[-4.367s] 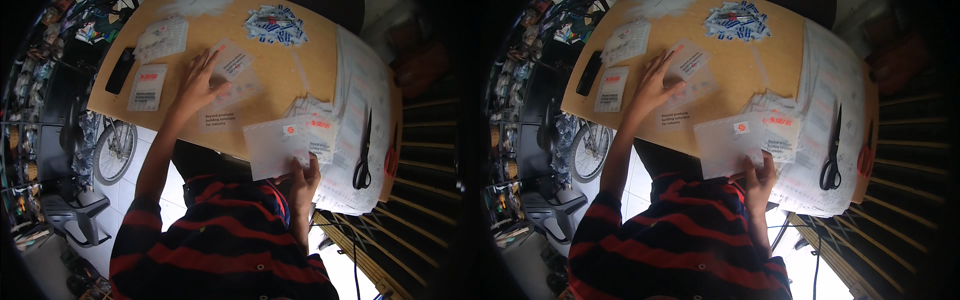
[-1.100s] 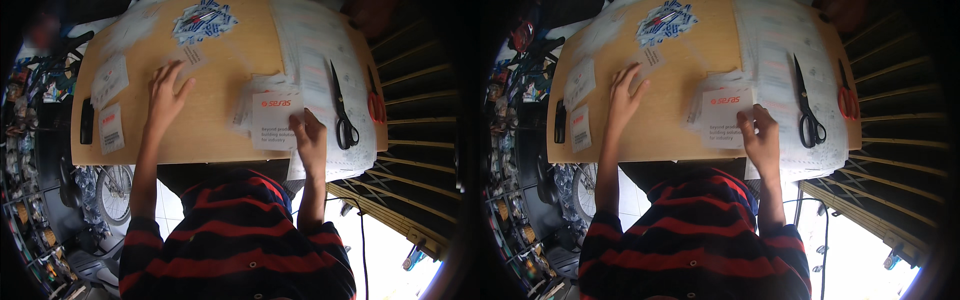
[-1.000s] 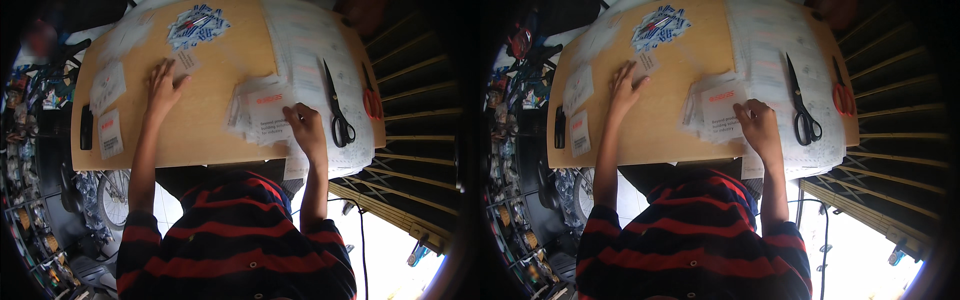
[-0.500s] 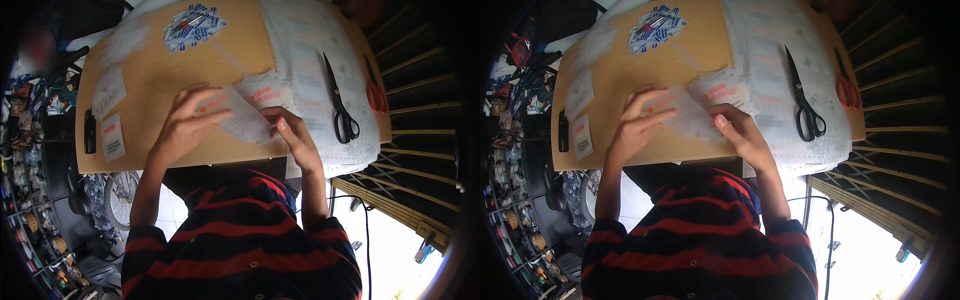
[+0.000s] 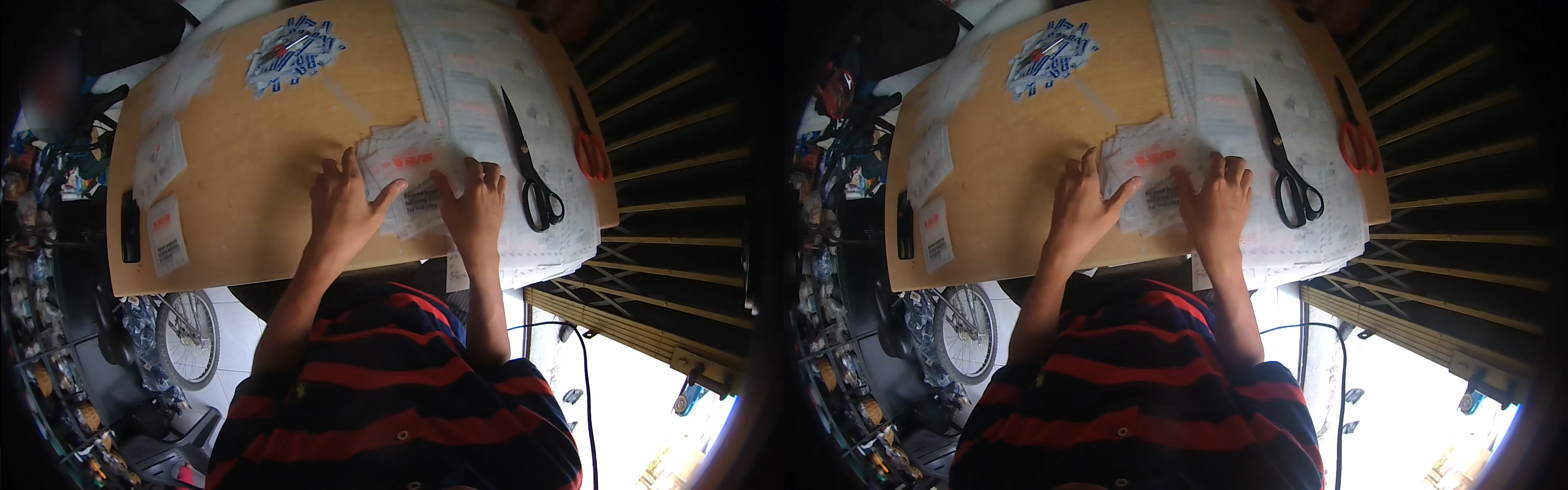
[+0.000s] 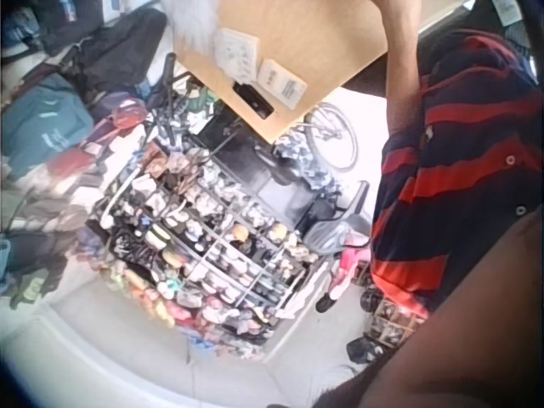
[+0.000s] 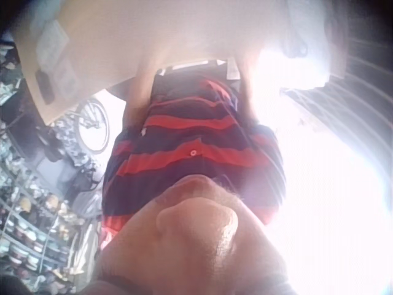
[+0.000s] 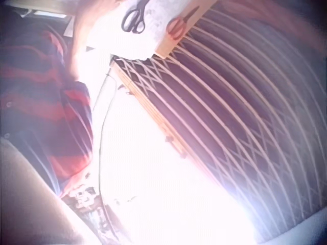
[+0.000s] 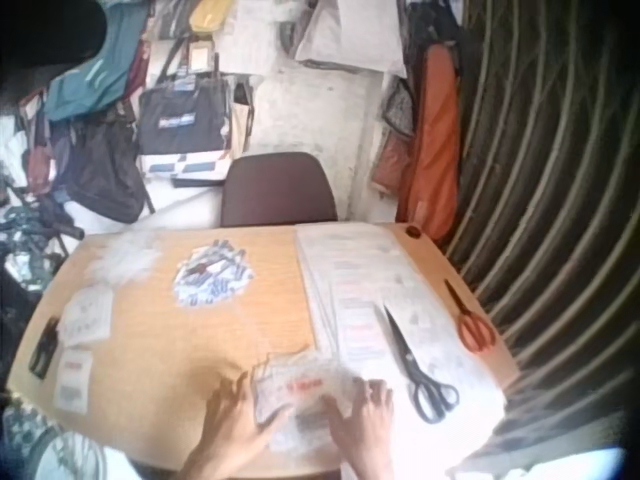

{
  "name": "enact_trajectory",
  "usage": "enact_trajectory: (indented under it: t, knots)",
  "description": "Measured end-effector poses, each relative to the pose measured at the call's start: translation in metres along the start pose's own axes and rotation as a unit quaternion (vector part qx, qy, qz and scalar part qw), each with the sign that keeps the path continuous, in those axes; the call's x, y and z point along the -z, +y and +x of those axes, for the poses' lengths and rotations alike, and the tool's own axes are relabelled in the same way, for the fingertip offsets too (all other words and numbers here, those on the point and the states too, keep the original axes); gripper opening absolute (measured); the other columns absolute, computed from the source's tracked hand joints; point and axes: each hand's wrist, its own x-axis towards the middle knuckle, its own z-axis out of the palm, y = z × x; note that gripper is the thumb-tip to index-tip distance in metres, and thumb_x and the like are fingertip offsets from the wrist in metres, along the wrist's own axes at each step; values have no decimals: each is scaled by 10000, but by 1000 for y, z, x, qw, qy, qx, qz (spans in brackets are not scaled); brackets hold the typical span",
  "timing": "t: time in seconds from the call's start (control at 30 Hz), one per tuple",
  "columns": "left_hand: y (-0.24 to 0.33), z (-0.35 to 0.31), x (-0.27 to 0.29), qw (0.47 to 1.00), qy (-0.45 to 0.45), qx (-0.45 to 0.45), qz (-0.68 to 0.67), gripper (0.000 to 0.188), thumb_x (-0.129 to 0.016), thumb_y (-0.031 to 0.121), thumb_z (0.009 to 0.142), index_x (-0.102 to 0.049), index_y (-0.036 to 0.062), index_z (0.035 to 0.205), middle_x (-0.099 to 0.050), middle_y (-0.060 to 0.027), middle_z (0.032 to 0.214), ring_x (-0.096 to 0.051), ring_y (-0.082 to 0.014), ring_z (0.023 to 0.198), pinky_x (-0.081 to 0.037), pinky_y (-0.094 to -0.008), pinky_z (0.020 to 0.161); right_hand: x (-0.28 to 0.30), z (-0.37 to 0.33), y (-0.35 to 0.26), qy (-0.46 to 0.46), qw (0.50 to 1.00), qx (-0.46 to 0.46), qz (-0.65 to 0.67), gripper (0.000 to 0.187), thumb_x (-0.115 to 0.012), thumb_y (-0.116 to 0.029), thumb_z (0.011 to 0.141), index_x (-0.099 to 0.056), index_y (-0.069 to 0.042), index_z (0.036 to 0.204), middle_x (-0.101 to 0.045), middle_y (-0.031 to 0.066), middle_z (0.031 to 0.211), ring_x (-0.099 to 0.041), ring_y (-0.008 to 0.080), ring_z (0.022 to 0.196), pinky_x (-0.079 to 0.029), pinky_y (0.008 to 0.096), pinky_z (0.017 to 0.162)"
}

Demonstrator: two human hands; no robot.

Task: The person sorts and stacks small white paper packets on a wooden table, aligning them into neat piles. They then pick up and handle small blue and white rectangular items, arranging them on the table.

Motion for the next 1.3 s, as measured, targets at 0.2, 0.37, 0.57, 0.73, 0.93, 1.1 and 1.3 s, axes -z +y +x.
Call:
enact_trajectory:
  t: [0.2, 0.37, 0.57, 0.73, 0.93, 1.1, 1.3]
  knots:
    - [0, -2, -18, 998, -1, 7, -67, 685, -720, 423, 786, -499, -120, 1140, -560, -286, 989, -585, -423, 886, -463, -466, 767, -7, -5, -11, -87, 994, -35, 54, 501, -697, -327, 805, -552, 84, 1053, -567, 250, 970, -516, 399, 948, -435, 458, 833]
    - [2, -4, -28, 997, 43, 5, -57, 659, -756, 347, 753, -501, -84, 1182, -554, -268, 1071, -549, -422, 989, -428, -462, 868, -6, -7, -23, -79, 996, -8, 50, 521, -706, -321, 797, -539, 101, 1054, -544, 270, 1014, -521, 432, 956, -436, 472, 839]
    - [8, -5, -29, 994, 78, 6, -75, 687, -774, 312, 738, -472, -68, 1224, -502, -265, 1151, -512, -413, 1057, -419, -475, 872, -10, -1, -20, -93, 990, -45, 98, 555, -717, -321, 783, -534, 114, 1076, -507, 303, 1105, -517, 451, 991, -434, 472, 863]
    - [11, 3, -31, 989, 79, 31, -117, 818, -826, 294, 676, -427, -26, 1314, -520, -252, 1133, -529, -406, 1050, -428, -470, 877, -8, 15, -19, -150, 972, -101, 151, 577, -730, -335, 764, -550, 109, 1086, -548, 313, 1078, -519, 447, 1033, -426, 464, 895]
    - [2, 4, -39, 986, 87, 25, -138, 865, -855, 284, 630, -431, 7, 1332, -541, -225, 1121, -544, -379, 1041, -444, -444, 876, -15, 22, -3, -169, 972, -43, 157, 536, -730, -252, 764, -539, 116, 1105, -647, 267, 1017, -657, 363, 903, -500, 389, 794]
    - [-6, 0, -47, 967, 165, -39, -192, 781, -829, 228, 684, -438, 6, 1323, -538, -189, 1132, -547, -333, 1027, -458, -412, 874, 1, 19, -19, -187, 932, -74, 301, 534, -727, -131, 766, -484, 108, 1177, -657, 206, 1014, -656, 256, 917, -511, 342, 791]
    - [-22, -2, -27, 917, 146, 12, -370, 701, -780, 180, 754, -415, 15, 1330, -522, -157, 1138, -534, -290, 1028, -460, -413, 838, -1, 17, -20, -169, 827, -112, 524, 424, -685, 19, 796, -486, 50, 1169, -655, 120, 1001, -629, 158, 906, -510, 290, 798]
